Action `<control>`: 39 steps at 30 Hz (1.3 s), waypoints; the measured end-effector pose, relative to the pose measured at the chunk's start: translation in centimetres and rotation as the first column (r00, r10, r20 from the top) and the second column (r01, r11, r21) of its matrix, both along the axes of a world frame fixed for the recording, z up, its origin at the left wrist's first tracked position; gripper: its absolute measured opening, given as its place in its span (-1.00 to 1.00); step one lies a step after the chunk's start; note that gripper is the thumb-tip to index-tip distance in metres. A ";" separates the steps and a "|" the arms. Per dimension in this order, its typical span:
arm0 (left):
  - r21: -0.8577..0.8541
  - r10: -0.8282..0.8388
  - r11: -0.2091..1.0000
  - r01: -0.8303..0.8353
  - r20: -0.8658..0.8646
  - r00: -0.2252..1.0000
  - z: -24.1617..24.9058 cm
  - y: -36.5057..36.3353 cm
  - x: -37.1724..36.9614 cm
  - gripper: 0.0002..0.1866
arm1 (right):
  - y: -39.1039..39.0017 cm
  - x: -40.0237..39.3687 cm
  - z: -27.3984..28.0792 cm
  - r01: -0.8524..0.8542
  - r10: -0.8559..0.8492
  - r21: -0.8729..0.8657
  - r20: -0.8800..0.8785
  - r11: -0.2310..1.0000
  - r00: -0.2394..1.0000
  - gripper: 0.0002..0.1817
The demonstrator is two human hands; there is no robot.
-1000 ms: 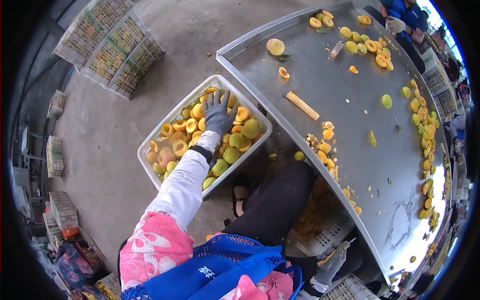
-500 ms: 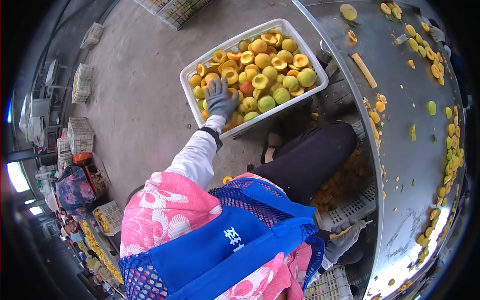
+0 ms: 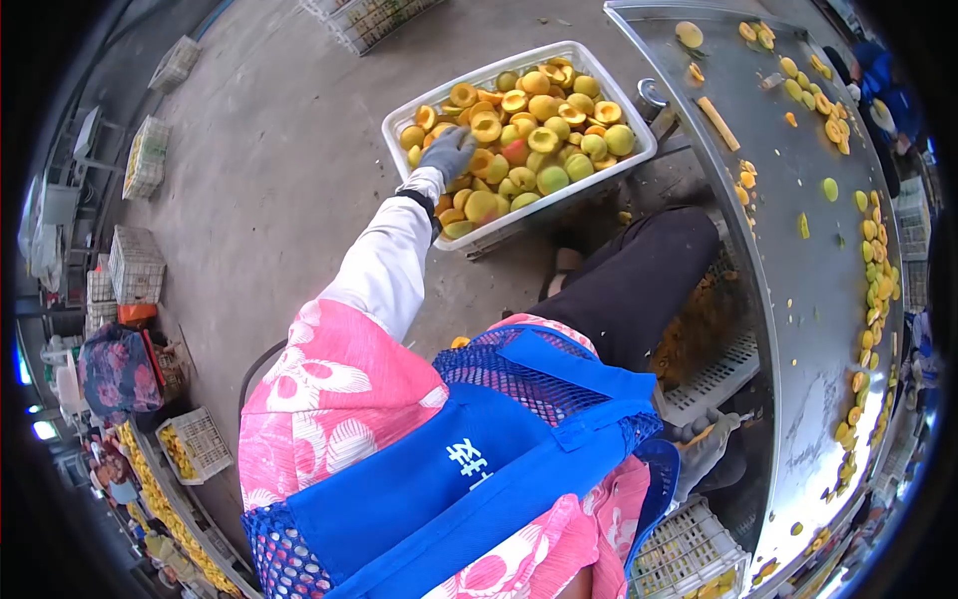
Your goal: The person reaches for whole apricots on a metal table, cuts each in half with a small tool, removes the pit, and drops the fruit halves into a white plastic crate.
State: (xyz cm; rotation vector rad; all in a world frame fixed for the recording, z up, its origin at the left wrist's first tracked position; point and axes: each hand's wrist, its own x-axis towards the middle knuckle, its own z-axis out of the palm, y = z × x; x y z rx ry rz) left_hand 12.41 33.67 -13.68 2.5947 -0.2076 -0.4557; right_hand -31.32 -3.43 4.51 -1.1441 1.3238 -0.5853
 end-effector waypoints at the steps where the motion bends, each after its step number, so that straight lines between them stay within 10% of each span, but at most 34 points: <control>1: -0.018 -0.062 0.998 0.060 -0.087 0.994 0.3 1.5 -0.2 -0.36 | 0.1 -0.3 -0.3 -0.012 0.012 -0.001 0.006 1.000 1.000 -0.44; 6: 0.095 -0.012 0.995 -0.027 0.395 0.919 -1.0 2.8 -4.4 -0.37 | 1.2 0.3 -0.8 -0.076 0.076 0.005 0.070 0.997 0.995 -0.44; 11: 0.122 0.097 0.984 -0.127 0.227 0.969 -0.3 1.6 -2.2 -0.34 | 2.9 2.5 0.5 -0.133 0.132 -0.107 -0.013 0.985 0.991 -0.46; 17: -0.529 0.497 0.762 -0.375 0.105 0.862 0.3 7.0 4.0 -0.52 | 2.5 3.2 0.1 -0.119 0.107 -0.104 -0.110 0.987 0.988 -0.43; 19: 0.127 0.186 0.966 -0.224 0.259 0.948 1.0 8.7 4.7 -0.53 | 2.7 3.5 0.0 -0.131 0.127 -0.063 -0.062 0.989 0.990 -0.40; 22: 0.402 -0.046 0.907 -0.121 0.381 0.923 0.6 8.8 5.6 -0.50 | 2.9 4.7 0.5 -0.164 0.150 -0.083 -0.157 0.983 0.976 -0.39; 25: 0.228 0.053 0.970 -0.085 0.141 0.989 -0.4 6.2 5.8 -0.52 | 3.3 6.2 0.2 -0.085 0.069 -0.072 -0.208 0.994 0.976 -0.39; 27: 0.368 -0.032 0.925 -0.092 0.316 0.948 -1.4 4.7 4.3 -0.54 | 3.2 6.6 0.1 -0.084 0.068 -0.068 -0.207 0.994 0.976 -0.39; 33: -0.065 0.271 0.950 -0.306 0.660 0.700 -1.5 2.5 2.6 -0.60 | 1.9 6.9 -0.1 -0.058 0.057 -0.002 -0.164 0.998 0.985 -0.42; 39: 0.074 -0.139 0.990 0.118 0.457 0.878 -0.7 -2.4 -2.4 -0.55 | 1.6 7.3 -0.3 -0.122 0.121 0.006 -0.155 0.993 0.980 -0.46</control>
